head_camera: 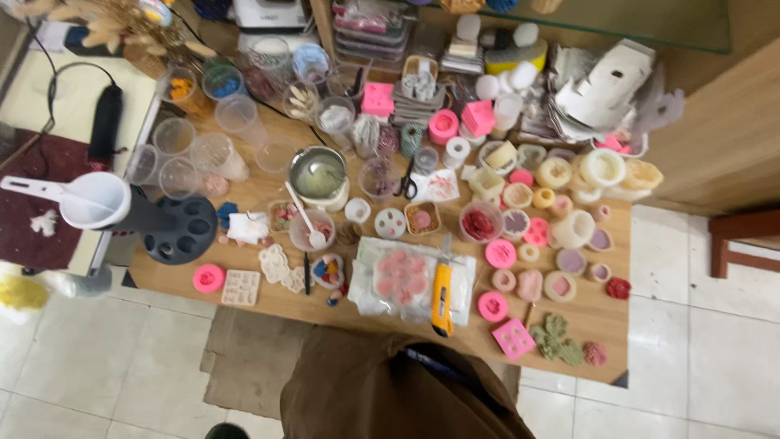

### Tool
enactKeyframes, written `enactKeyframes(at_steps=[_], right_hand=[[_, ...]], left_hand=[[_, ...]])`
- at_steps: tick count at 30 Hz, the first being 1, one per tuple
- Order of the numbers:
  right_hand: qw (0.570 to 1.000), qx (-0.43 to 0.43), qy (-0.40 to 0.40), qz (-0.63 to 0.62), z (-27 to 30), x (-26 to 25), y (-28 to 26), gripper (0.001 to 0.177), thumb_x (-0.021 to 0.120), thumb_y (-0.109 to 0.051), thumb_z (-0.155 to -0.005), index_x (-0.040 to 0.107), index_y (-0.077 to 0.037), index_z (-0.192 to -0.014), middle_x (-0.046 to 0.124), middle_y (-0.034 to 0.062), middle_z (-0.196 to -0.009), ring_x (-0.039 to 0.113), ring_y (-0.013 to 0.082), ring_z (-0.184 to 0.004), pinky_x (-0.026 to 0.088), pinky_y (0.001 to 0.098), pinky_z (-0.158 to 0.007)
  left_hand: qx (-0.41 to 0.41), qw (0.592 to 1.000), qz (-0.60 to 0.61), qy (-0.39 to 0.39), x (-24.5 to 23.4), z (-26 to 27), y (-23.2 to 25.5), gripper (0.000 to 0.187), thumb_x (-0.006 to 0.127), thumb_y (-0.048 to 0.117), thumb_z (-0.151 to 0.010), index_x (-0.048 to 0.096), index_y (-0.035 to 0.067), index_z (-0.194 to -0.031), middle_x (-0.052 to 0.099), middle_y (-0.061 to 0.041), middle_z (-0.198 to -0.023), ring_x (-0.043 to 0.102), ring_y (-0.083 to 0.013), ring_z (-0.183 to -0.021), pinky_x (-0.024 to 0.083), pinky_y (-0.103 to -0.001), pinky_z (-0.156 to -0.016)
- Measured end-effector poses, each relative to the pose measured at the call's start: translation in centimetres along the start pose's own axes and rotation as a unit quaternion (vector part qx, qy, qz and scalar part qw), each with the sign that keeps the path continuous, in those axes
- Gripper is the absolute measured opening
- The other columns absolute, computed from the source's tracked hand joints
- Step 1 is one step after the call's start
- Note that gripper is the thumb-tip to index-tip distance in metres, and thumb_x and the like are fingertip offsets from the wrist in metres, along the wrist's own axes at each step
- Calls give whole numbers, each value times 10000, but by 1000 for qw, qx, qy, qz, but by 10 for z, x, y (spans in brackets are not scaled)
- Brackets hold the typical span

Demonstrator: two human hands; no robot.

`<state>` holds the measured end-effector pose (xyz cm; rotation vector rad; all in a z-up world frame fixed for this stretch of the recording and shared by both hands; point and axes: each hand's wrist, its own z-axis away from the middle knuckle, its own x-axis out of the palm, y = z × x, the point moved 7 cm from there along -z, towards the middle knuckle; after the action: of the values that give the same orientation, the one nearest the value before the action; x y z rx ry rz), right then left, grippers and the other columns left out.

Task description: The person trims and cleans small wax pieces from silicone molds using a utility knife and their hands.

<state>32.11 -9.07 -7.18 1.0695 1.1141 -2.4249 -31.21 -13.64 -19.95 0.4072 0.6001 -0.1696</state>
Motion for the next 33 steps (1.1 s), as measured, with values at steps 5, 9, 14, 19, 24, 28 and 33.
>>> enactKeyframes(at_steps=[5, 9, 14, 19, 24, 28, 33], right_hand=[[1000, -20, -7, 6, -21, 8, -7, 412, 592, -331, -959, 653, -64, -1268, 708, 201, -1084, 680, 329, -1005, 520, 432, -903], [1000, -26, 1, 14, -29, 37, -5, 415, 591, -337, -953, 652, -68, -1263, 711, 203, -1077, 684, 335, -998, 523, 438, -899], [999, -38, -2, 39, -39, 70, 0, 417, 589, -345, -946, 650, -73, -1257, 715, 206, -1068, 689, 342, -989, 526, 445, -893], [996, -54, -19, 72, -6, 86, 21, 420, 587, -352, -939, 649, -78, -1251, 719, 209, -1059, 695, 350, -980, 530, 453, -888], [988, -113, -23, 98, -33, 97, 4, 423, 586, -360, -932, 648, -83, -1245, 723, 212, -1050, 700, 357, -970, 533, 460, -882], [976, -199, 57, 62, -63, 153, -13, 432, 580, -340, -945, 649, -55, -1262, 718, 208, -1088, 680, 350, -1030, 513, 444, -938], [875, -216, 95, -423, -46, 164, -79, 485, 529, -349, -1118, 595, 37, -1404, 551, 210, -1362, 566, 371, -1245, 428, 386, -1080]], left_hand=[[-56, 996, 74, 19, 6, -24, 26, 445, 571, 358, -1046, 647, 38, -1345, 678, -157, -1140, 600, -265, -993, 487, -387, -880], [-63, 984, 158, 44, 5, -67, 18, 450, 563, 367, -1058, 642, 41, -1358, 678, -152, -1137, 603, -256, -981, 492, -377, -870], [136, 933, 311, 116, -6, -109, 50, 457, 553, 377, -1073, 635, 44, -1375, 678, -146, -1132, 606, -245, -966, 499, -365, -858], [465, 843, 57, 265, -15, -95, 216, 437, 613, 143, -968, 626, 11, -1385, 620, -264, -1303, 564, -431, -1213, 445, -489, -1069], [590, 763, 15, 265, 10, -38, 275, 449, 638, 178, -955, 597, 21, -1373, 602, -223, -1365, 552, -412, -1297, 422, -486, -1159], [638, 728, -62, 243, 26, -14, 293, 563, 652, 175, -846, 580, 28, -1384, 559, -225, -1422, 509, -427, -1288, 359, -543, -1063], [696, 703, -61, 133, 26, -16, 305, 591, 580, 118, -873, 532, 34, -1455, 542, -189, -1475, 546, -398, -1253, 411, -506, -1056]])
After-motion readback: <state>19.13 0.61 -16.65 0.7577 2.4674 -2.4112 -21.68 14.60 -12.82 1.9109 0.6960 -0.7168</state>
